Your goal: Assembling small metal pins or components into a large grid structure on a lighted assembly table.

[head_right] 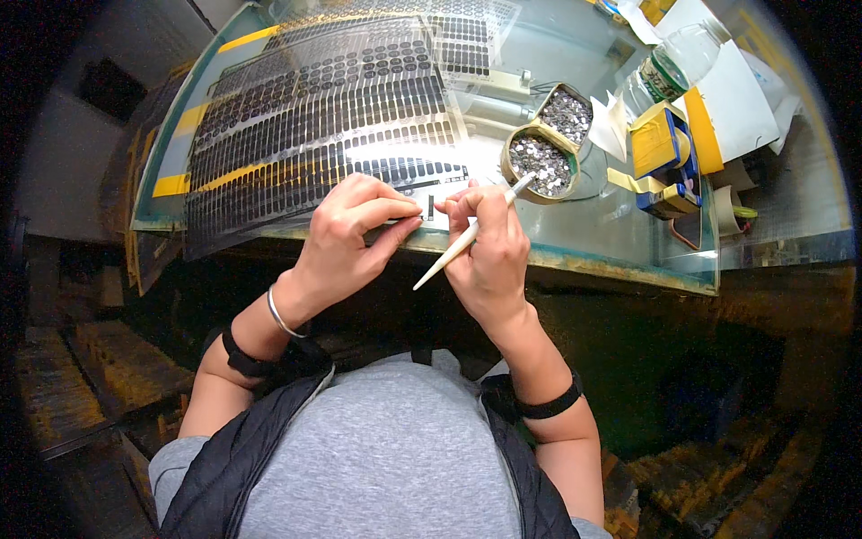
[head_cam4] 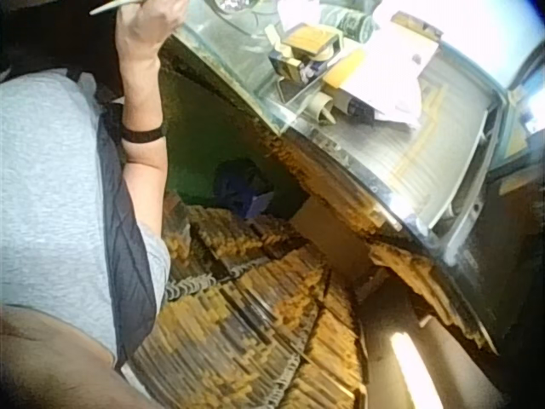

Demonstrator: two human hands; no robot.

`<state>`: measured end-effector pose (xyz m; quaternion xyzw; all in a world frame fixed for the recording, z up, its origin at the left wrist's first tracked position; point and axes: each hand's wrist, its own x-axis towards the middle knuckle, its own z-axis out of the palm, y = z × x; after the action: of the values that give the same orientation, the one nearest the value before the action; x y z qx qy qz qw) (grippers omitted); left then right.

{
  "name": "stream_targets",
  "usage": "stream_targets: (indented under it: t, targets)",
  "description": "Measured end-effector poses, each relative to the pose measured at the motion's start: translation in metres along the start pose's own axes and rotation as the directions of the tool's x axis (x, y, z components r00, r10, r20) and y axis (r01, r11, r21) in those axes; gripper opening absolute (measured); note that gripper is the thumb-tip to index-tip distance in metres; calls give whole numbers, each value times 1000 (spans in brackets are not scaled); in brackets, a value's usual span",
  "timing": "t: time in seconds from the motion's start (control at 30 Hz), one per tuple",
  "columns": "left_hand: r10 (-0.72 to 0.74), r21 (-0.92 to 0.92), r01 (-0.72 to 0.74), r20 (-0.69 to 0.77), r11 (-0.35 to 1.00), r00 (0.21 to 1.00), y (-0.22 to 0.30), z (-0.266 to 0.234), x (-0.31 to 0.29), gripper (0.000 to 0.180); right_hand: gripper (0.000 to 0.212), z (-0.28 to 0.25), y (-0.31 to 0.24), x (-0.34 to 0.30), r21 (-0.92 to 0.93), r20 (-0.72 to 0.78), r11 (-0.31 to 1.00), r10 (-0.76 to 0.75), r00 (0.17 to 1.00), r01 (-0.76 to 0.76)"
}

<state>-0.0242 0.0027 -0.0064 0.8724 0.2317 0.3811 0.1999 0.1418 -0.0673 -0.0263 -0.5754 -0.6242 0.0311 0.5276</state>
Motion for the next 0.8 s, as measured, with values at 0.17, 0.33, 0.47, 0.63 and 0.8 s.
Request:
stream_targets:
  t: [0.17, 0.33, 0.47, 0.63, 0.8]
  targets:
    - [-8, -12, 9, 121, 1000, 993, 1, -5, 11, 13, 20, 1, -2, 1, -23, -9, 999, -29, 1000, 29]
    - [173, 137, -200, 183, 970, 968, 6, -8, 8, 18, 21, 1, 2, -1, -24, -23, 998, -50, 998, 49]
    - [228, 122, -248, 151, 961, 962, 3, -5, 6, 18, 21, 1, 0, -1, -39, -17, 999, -26, 1000, 25]
    - [47, -87, -38, 110, 995, 993, -3, -4, 8, 12, 22, 1, -2, -1, -19, -15, 1000, -1, 1000, 1]
    - [-85, -79, 112, 284, 991, 955, 0, -8, 25, 11, 24, 1, 4, -3, -51, -26, 998, -36, 999, 35]
